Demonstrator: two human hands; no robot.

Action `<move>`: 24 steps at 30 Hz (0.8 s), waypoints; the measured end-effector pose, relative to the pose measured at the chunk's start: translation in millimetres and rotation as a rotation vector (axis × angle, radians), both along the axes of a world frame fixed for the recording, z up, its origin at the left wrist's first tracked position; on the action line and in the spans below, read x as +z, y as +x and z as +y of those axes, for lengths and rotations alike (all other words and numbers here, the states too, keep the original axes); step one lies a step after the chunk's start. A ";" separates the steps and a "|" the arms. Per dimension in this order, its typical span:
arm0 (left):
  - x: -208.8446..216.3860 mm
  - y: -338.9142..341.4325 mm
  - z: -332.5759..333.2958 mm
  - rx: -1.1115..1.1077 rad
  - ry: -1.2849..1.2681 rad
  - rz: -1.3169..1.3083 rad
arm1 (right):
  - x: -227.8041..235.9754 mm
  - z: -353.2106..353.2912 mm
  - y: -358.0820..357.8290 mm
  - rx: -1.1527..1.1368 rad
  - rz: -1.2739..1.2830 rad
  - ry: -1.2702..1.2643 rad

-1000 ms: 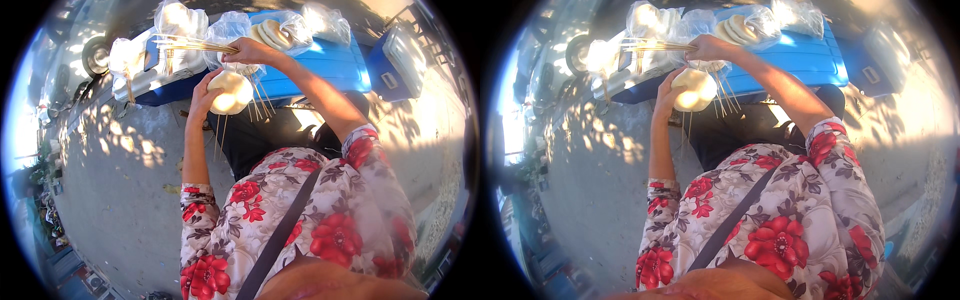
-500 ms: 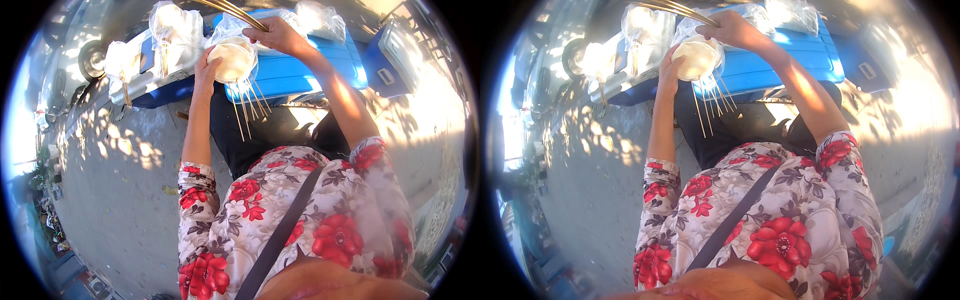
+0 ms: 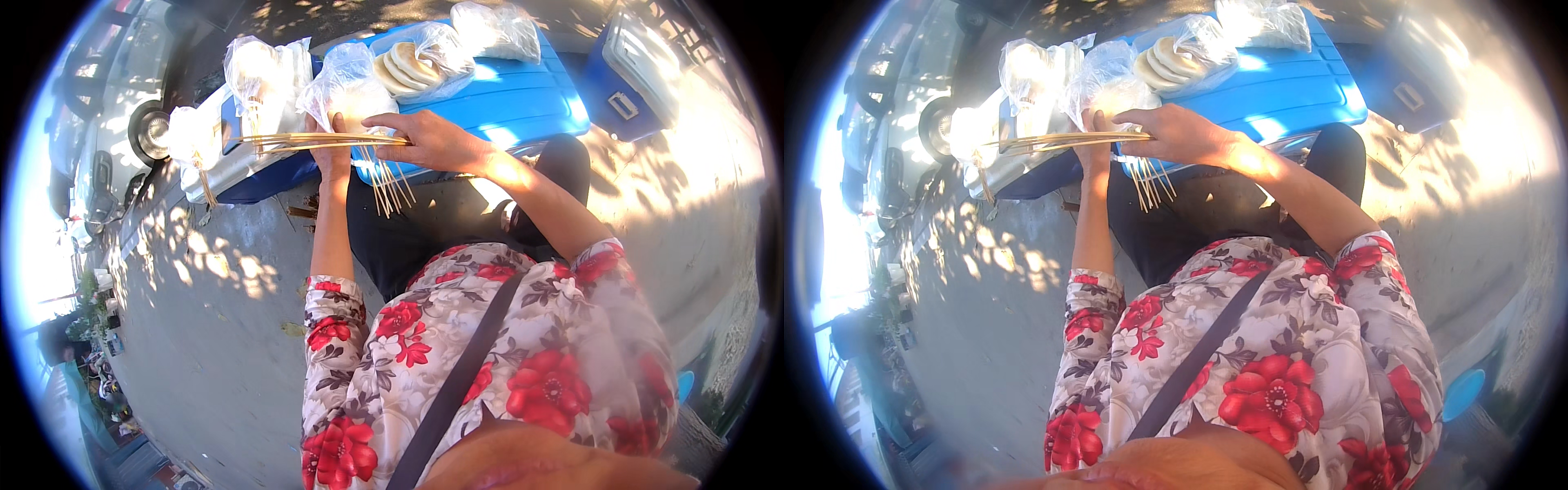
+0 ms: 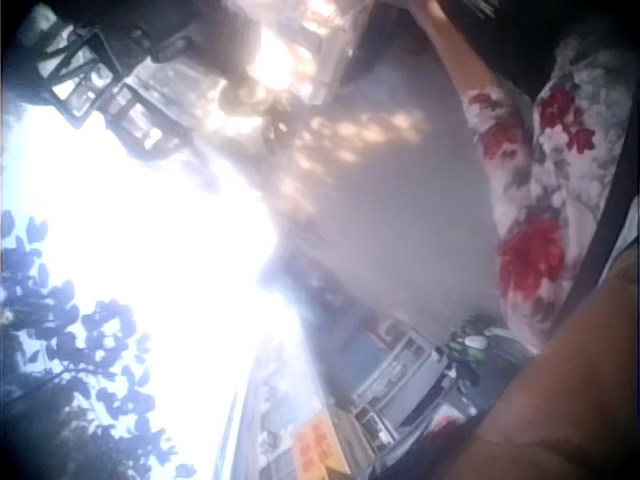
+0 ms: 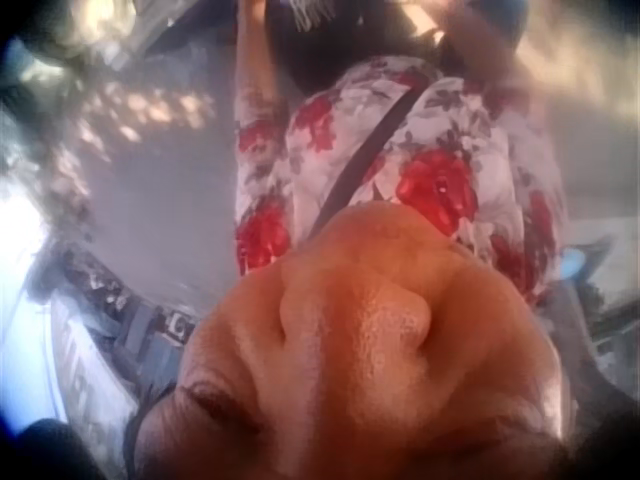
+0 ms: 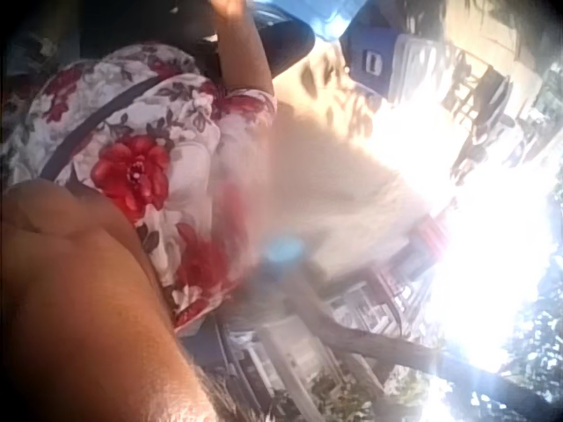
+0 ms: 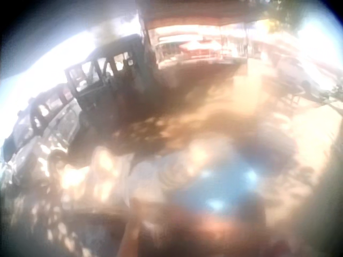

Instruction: The person inserts wooden skewers into round flatbreads one by one, then places the skewered flatbreads into a plastic bag. The person repeats this process with multiple flatbreads.

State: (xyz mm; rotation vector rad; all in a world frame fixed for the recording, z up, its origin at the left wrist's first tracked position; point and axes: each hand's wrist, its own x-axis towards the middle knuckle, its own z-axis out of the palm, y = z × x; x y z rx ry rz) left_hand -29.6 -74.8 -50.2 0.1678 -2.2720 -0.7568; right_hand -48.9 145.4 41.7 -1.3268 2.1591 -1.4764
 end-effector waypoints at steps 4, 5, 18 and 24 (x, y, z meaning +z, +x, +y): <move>5.2 60.2 10.7 -0.018 0.538 0.118 | -23.0 55.7 7.4 -0.146 -0.437 -0.053; 12.6 74.7 20.5 -0.080 0.500 0.103 | -33.0 69.7 9.7 -0.195 -0.602 -0.107; 52.9 -109.6 49.0 -0.013 -0.720 -0.616 | -59.5 105.0 63.9 -0.144 -1.170 -0.484; 49.8 -133.7 26.2 0.003 -0.685 -0.846 | -63.8 111.9 65.9 -0.140 -1.123 -0.512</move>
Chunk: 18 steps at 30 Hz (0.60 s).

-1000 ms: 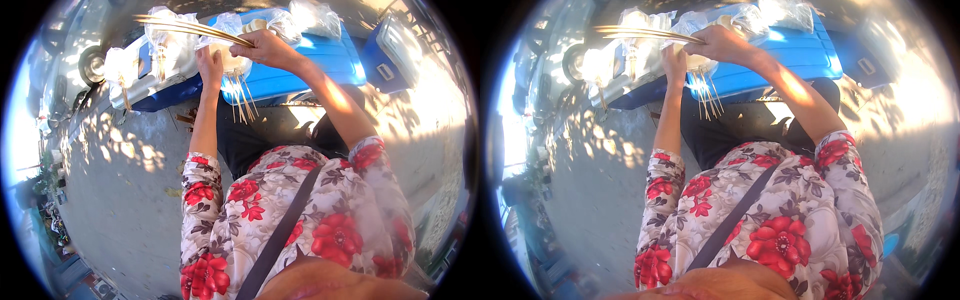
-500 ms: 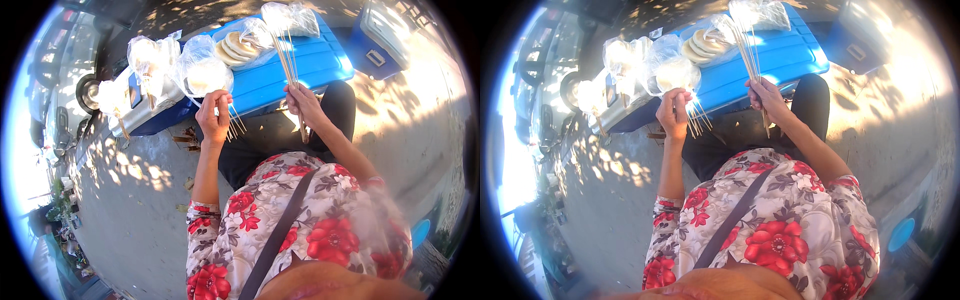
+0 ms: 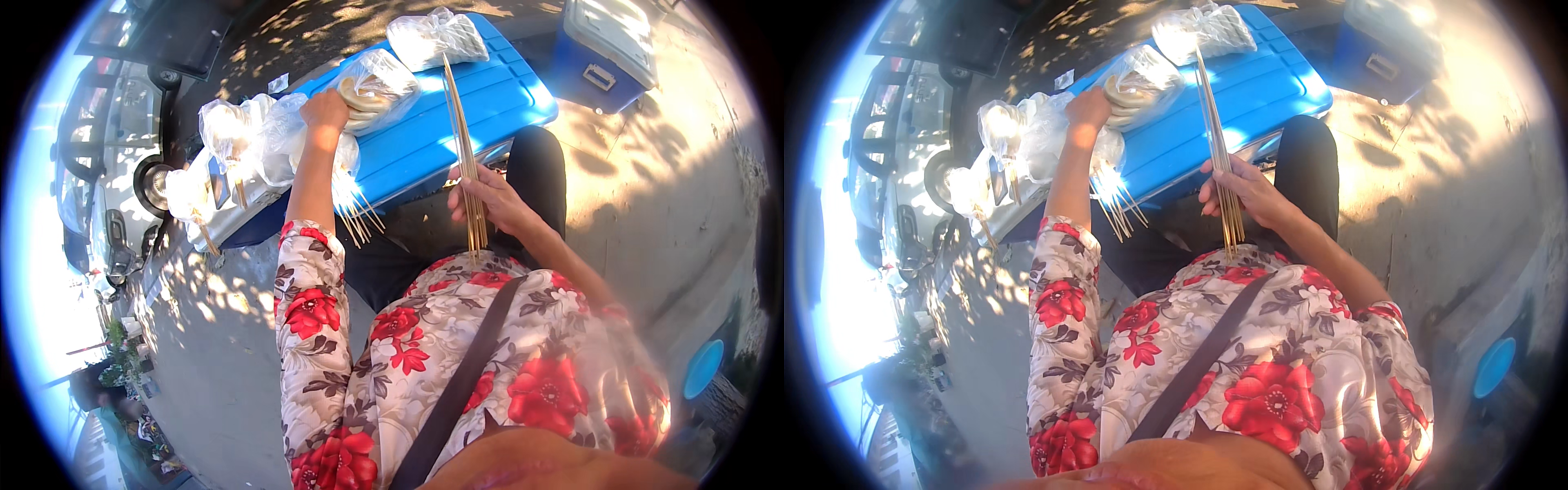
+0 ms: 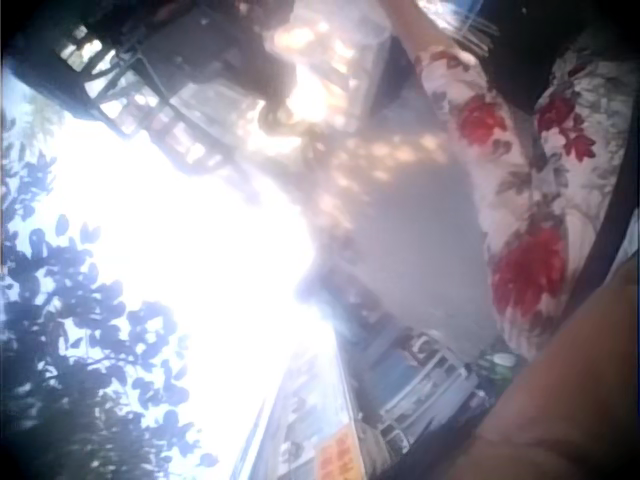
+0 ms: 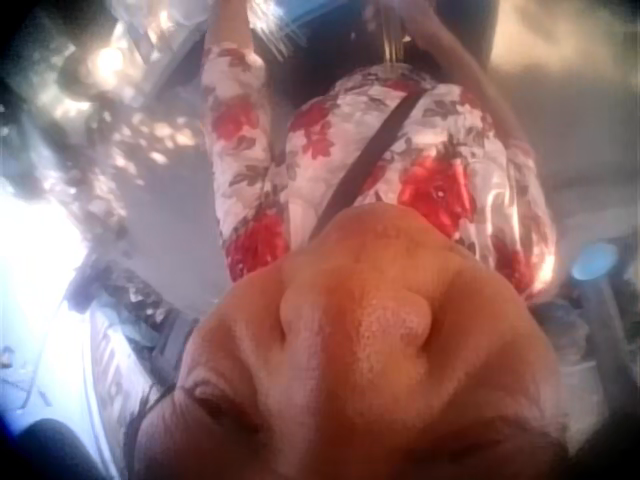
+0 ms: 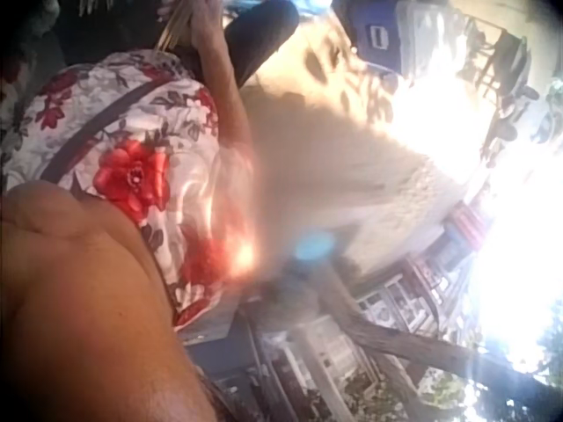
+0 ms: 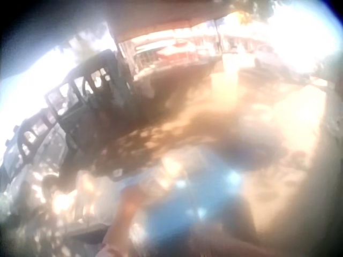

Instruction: The person inserts wooden skewers into round flatbreads one by one, then places the skewered flatbreads into a plastic bag. The person repeats this process with multiple flatbreads.

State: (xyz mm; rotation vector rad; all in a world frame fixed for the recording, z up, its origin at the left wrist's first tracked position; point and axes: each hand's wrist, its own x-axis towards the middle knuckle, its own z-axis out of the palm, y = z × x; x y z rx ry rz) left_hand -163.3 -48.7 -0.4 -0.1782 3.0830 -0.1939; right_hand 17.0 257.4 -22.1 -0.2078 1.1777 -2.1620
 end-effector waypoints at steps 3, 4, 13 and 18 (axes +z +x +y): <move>7.1 0.9 -0.3 0.055 0.039 -0.023 | 6.0 -2.3 0.7 0.020 -0.002 0.012; 8.4 1.8 -0.6 0.079 0.059 -0.017 | 8.3 -3.3 1.0 0.028 -0.004 0.020; -12.8 3.8 35.2 0.027 1.145 0.299 | 23.5 -12.8 -8.6 0.070 0.099 0.163; -30.2 4.4 49.4 -0.181 0.697 0.435 | 15.6 -24.1 -41.5 -0.063 0.307 0.354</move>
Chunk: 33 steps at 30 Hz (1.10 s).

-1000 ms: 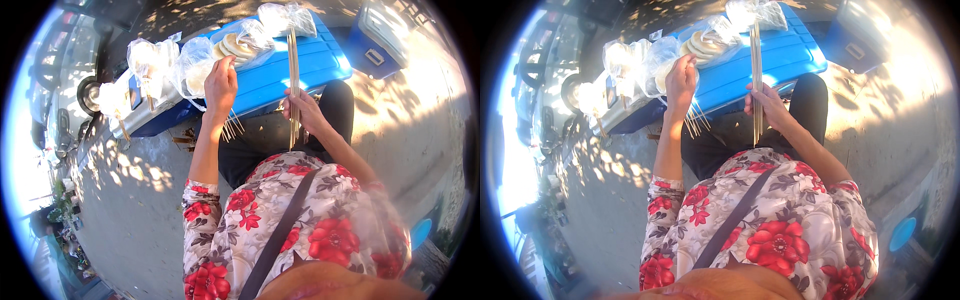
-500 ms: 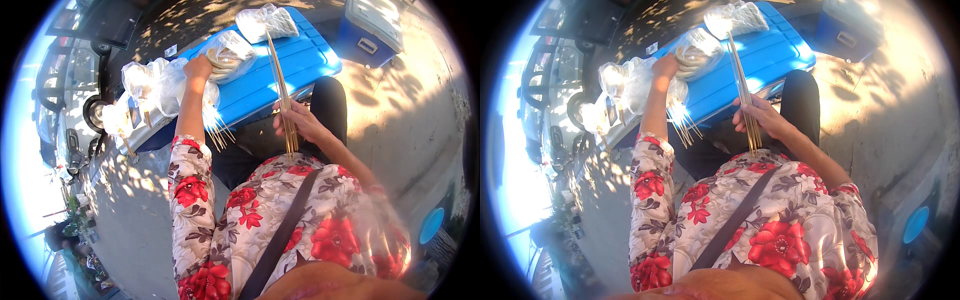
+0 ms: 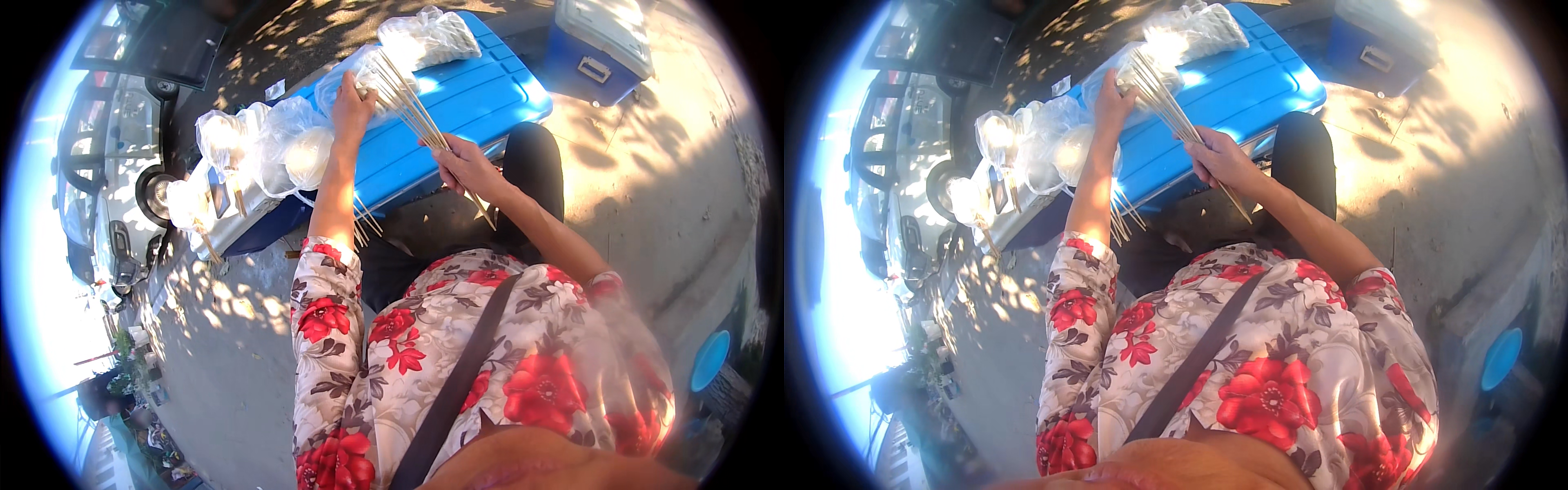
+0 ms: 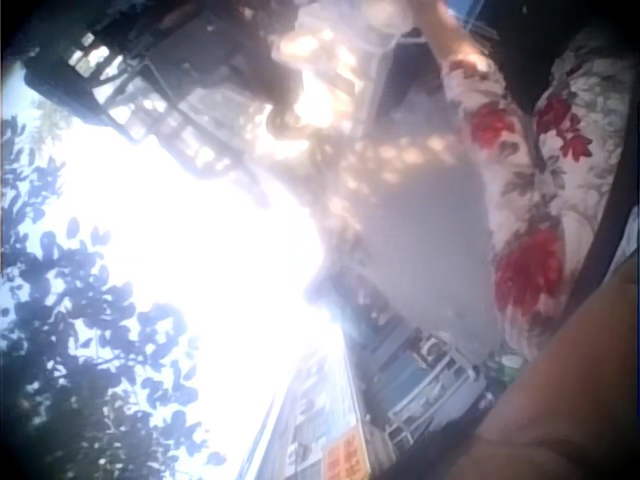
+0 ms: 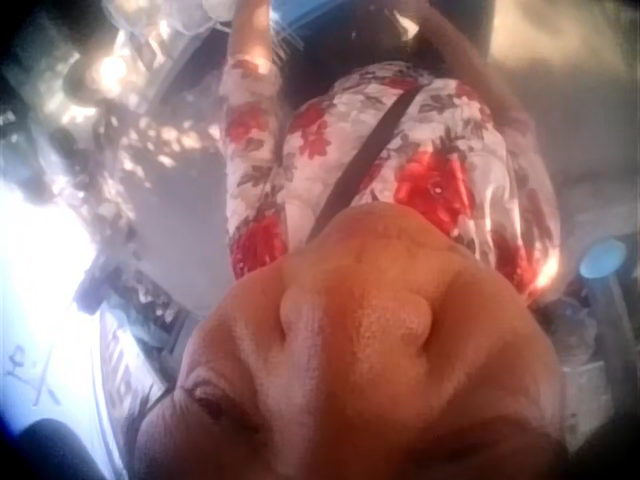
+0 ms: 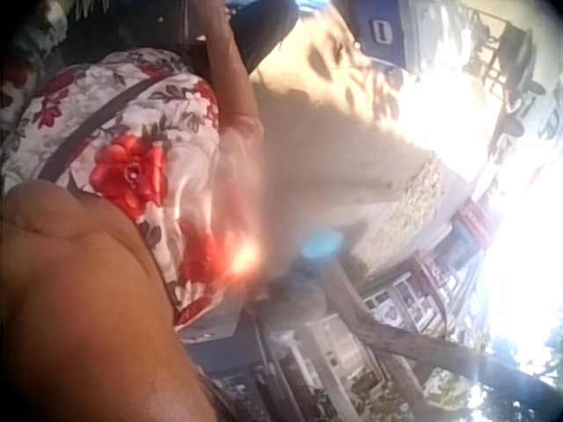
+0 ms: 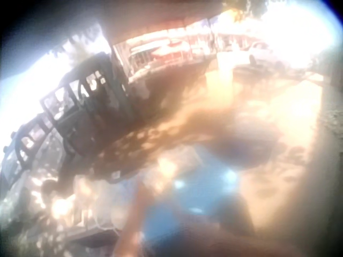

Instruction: The person inserts wooden skewers into round flatbreads one by one, then places the skewered flatbreads into a plastic bag. The person repeats this process with multiple flatbreads.

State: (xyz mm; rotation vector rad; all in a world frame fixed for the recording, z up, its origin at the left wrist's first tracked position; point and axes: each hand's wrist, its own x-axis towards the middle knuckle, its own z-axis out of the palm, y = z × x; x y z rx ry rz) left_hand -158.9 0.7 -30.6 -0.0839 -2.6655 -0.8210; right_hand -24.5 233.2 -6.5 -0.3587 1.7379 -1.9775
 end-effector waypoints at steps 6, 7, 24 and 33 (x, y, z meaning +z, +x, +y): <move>27.5 16.8 17.2 0.009 -0.276 0.076 | 3.5 -9.0 -17.8 -0.117 0.080 0.022; 34.1 20.1 15.8 0.050 -0.346 0.085 | 5.7 -8.6 -17.9 -0.118 0.078 0.027; 43.0 71.6 -10.4 0.115 1.306 0.095 | 21.4 20.2 17.1 -0.127 0.057 0.077; 41.3 83.8 -10.1 0.045 1.616 0.025 | 37.0 41.4 55.4 -0.028 0.071 0.310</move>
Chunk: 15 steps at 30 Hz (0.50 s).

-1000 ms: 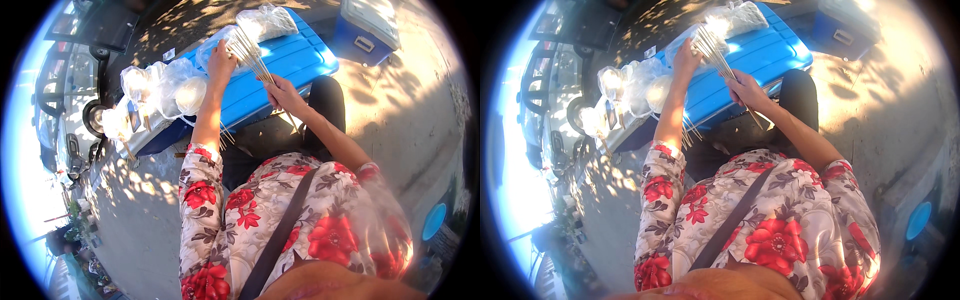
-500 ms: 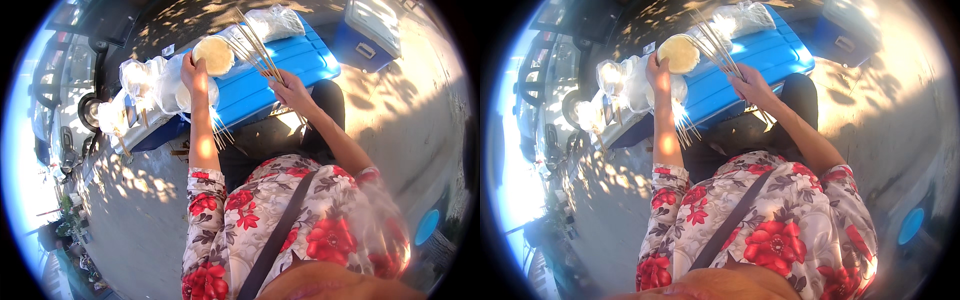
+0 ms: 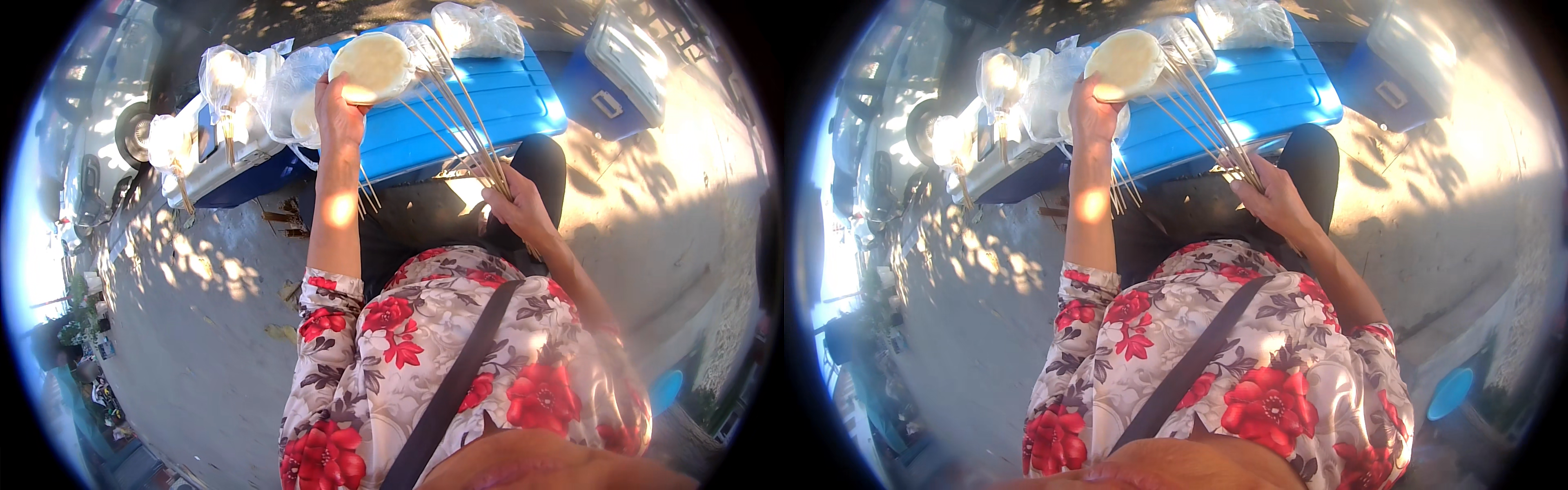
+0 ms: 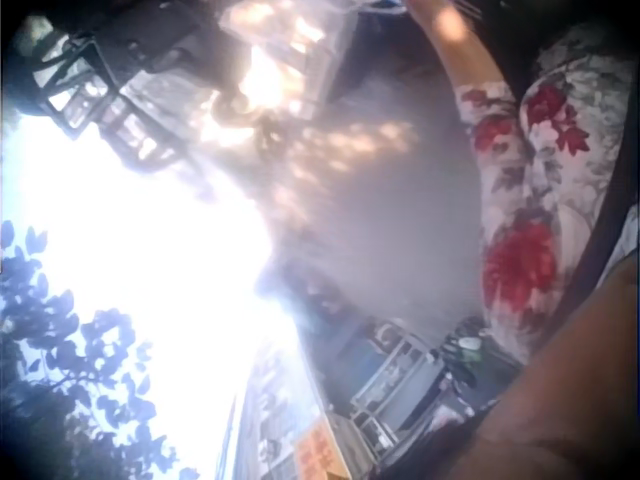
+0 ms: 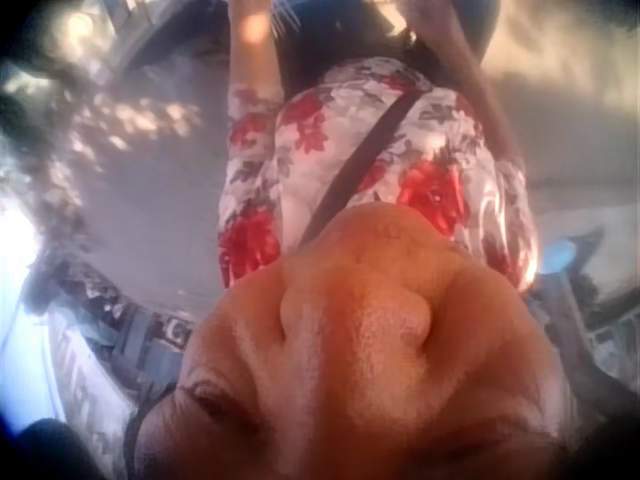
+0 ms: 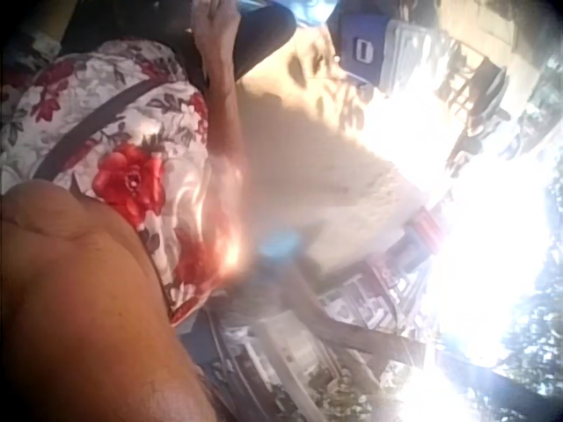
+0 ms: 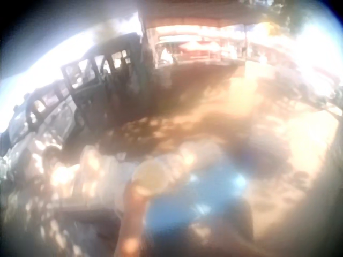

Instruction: The person inserts wooden skewers into round flatbreads one by one, then places the skewered flatbreads into a plastic bag. The person repeats this process with multiple flatbreads.

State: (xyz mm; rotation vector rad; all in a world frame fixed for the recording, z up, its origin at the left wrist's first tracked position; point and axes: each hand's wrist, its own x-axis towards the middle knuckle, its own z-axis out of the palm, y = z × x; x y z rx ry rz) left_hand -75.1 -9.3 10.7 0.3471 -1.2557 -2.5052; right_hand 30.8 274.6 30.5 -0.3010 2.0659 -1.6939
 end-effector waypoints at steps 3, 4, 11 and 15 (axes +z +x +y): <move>2.6 2.4 3.4 -0.023 -0.057 0.022 | 0.8 2.3 0.4 0.021 0.011 0.035; 4.8 3.4 4.5 -0.028 -0.075 0.027 | 0.6 1.7 0.2 0.023 0.023 0.037; 11.6 18.5 23.4 -0.031 -0.183 -0.033 | -2.4 -3.5 -5.3 0.022 0.124 0.084; 15.5 34.9 46.9 -0.126 -0.156 0.067 | -11.3 -9.0 -11.8 -0.005 0.232 0.067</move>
